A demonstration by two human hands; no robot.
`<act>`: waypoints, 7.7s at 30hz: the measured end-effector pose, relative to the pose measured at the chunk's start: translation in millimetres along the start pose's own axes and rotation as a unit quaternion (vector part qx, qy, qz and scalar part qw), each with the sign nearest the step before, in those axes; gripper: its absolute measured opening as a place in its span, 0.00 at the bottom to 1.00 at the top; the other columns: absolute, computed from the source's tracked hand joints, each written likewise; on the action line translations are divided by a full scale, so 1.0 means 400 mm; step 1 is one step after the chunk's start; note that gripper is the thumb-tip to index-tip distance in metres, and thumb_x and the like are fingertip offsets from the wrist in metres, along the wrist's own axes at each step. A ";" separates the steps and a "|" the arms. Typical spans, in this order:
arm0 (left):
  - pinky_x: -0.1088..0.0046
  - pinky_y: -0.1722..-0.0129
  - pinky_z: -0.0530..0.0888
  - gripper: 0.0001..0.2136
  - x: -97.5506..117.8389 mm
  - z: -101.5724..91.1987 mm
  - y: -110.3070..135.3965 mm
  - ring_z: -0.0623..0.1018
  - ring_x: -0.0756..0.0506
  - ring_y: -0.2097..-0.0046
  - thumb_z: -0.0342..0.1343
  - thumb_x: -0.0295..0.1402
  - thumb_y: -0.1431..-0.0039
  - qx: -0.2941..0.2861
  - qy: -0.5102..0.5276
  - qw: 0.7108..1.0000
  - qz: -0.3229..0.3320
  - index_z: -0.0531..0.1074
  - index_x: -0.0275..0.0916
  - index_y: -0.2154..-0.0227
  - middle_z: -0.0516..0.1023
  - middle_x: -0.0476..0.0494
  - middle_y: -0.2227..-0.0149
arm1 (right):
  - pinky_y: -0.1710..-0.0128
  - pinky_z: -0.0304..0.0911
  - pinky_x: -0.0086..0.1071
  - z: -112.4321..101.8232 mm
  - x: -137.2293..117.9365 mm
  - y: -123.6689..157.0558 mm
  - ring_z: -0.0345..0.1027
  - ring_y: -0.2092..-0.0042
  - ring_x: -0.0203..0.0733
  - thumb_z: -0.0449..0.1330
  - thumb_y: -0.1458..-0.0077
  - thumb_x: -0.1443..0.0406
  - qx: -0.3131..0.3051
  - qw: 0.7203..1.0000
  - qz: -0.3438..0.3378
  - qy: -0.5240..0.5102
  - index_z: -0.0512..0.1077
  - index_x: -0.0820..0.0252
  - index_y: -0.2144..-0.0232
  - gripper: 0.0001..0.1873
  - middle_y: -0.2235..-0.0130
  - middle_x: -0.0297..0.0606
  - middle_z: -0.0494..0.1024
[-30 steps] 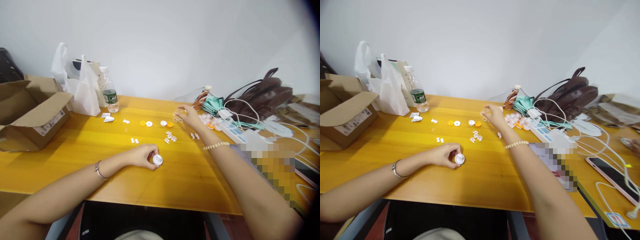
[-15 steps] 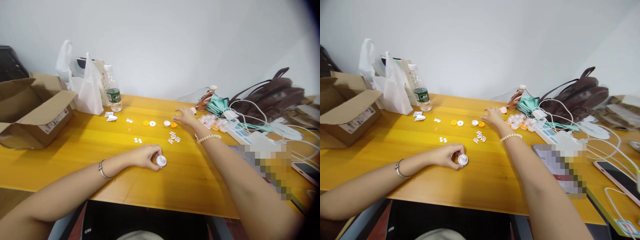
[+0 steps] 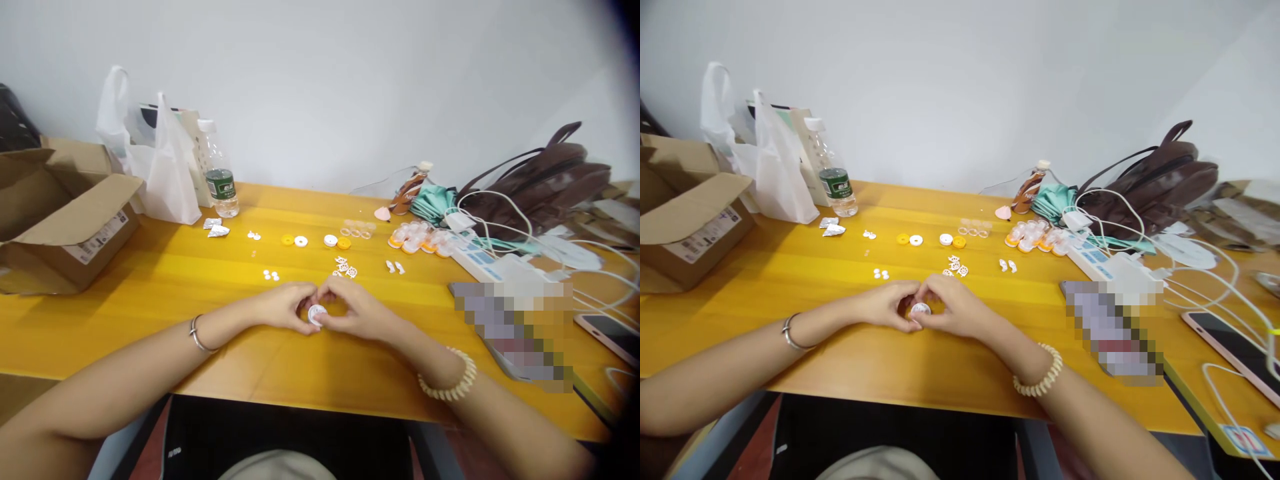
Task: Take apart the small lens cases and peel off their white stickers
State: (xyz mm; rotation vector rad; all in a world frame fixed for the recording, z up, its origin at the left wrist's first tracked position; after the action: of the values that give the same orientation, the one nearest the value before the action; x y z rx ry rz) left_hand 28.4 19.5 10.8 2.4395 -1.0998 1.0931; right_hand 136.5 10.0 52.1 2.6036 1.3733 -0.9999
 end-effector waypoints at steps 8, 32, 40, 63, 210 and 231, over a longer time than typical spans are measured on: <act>0.78 0.74 0.61 0.13 0.010 -0.003 0.003 0.64 0.53 0.73 0.60 0.37 0.56 0.025 0.004 1.000 0.014 0.61 0.37 0.74 0.66 0.53 0.74 | 0.64 0.60 0.32 0.037 0.020 0.028 0.64 0.65 0.38 0.53 0.43 0.62 -0.001 0.999 -0.028 0.019 0.67 0.58 0.69 0.06 0.68 0.36 0.71; 0.77 0.71 0.61 0.20 0.031 -0.004 0.007 0.64 0.51 0.71 0.61 0.47 0.57 0.002 -0.038 0.999 0.029 0.61 0.37 0.73 0.65 0.52 0.72 | 0.67 0.66 0.30 -0.023 0.045 0.026 0.67 0.71 0.33 0.65 0.57 0.58 0.212 0.882 0.130 -0.400 0.65 0.58 0.73 0.14 0.74 0.30 0.71; 0.75 0.70 0.64 0.26 0.025 -0.017 0.016 0.66 0.49 0.68 0.64 0.48 0.62 0.011 -0.016 1.000 0.012 0.63 0.38 0.63 0.67 0.49 0.69 | 0.66 0.64 0.27 -0.013 0.047 0.025 0.67 0.70 0.31 0.66 0.58 0.64 0.197 0.857 0.115 -0.461 0.71 0.58 0.74 0.08 0.73 0.30 0.74; 0.72 0.63 0.70 0.09 0.128 -0.087 0.056 0.72 0.48 0.61 0.59 0.27 0.48 0.250 0.062 0.949 0.180 0.71 0.38 0.62 0.73 0.42 0.63 | 0.71 0.65 0.26 0.023 0.045 0.026 0.69 0.75 0.31 0.65 0.55 0.62 0.121 0.849 0.154 -0.490 0.77 0.59 0.72 0.07 0.78 0.31 0.77; 0.73 0.63 0.72 0.08 0.042 -0.071 0.032 0.76 0.49 0.68 0.63 0.32 0.55 0.289 0.284 0.913 -0.035 0.73 0.34 0.72 0.78 0.45 0.71 | 0.69 0.63 0.30 -0.036 -0.010 0.044 0.65 0.71 0.35 0.54 0.44 0.63 0.203 0.978 -0.036 -0.016 0.66 0.58 0.71 0.05 0.73 0.34 0.71; 0.73 0.60 0.71 0.09 0.007 -0.083 0.032 0.78 0.51 0.67 0.58 0.32 0.48 0.290 0.358 0.887 -0.041 0.68 0.35 0.66 0.78 0.46 0.69 | 0.65 0.62 0.33 -0.092 0.199 0.041 0.68 0.66 0.39 0.55 0.47 0.67 0.191 0.973 0.125 0.042 0.73 0.59 0.70 0.06 0.69 0.37 0.76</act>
State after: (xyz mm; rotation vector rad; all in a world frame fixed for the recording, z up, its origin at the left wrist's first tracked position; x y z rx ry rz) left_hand 2.7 25.8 34.8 2.0479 -0.4557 2.2879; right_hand 200.1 69.4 33.0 3.0253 0.9009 -1.2277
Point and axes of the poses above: each hand's wrist, its own y-axis away from the middle knuckle, its own z-axis out of the palm, x = y × z, the point moved 6 cm from there along -y, towards the middle knuckle
